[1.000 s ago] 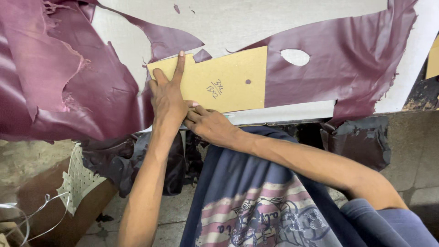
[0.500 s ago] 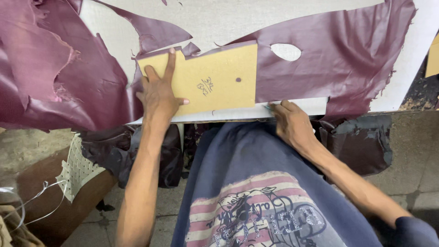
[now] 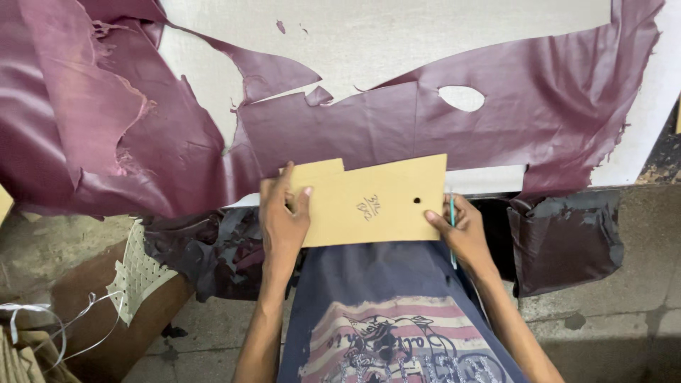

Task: The person uses a cardboard template to trace and cut shapes from a large piece of maroon leather on a white worktable. They repeatedly position the template, trace its outline with a pen, and cut out the leather pieces, stacking them aside.

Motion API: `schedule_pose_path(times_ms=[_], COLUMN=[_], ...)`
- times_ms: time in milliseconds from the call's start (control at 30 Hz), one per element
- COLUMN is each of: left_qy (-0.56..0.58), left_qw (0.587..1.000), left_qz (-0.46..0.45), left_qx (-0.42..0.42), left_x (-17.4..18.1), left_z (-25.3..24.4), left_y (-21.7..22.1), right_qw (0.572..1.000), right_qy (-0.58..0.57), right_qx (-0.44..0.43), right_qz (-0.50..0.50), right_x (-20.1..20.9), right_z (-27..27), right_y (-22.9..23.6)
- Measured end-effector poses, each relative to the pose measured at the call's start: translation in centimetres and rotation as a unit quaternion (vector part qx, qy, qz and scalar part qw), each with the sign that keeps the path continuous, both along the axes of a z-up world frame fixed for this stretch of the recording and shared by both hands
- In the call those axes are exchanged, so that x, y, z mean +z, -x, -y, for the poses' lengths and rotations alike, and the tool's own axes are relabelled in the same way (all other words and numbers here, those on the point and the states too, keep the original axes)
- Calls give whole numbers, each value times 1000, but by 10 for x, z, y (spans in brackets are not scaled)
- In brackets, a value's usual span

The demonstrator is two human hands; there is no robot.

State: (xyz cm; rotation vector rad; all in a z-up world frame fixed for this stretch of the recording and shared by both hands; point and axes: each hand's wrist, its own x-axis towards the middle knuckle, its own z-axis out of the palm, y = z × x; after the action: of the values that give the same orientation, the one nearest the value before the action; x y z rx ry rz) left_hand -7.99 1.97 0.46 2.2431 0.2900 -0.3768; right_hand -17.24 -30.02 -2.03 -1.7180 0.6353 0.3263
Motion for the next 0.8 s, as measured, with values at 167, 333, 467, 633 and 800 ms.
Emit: schedule_pose_path(times_ms=[167,333,467,633,800], left_qy=[-31,-35,-77,-157,-100], left_qw=[978,973,979,964,975], left_qz=[166,122,39,131,122], left_qx=[125,194,185,171,157], left_x=[-11,-10,1,8,0], left_z=[-6,10,13,8,4], left_y=[-18,-43,-55,-61,-63], right_qw=[986,948,933,944,958], right_qy=[-5,-27,-41,-53,-37], right_qx=[-166,-297,-323,-291,-250], right_qz=[-13,115,153,144,135], right_x=[21,27,21,8,-6], right_z=[66,114,118,108,111], right_y=[45,82,78,60,32])
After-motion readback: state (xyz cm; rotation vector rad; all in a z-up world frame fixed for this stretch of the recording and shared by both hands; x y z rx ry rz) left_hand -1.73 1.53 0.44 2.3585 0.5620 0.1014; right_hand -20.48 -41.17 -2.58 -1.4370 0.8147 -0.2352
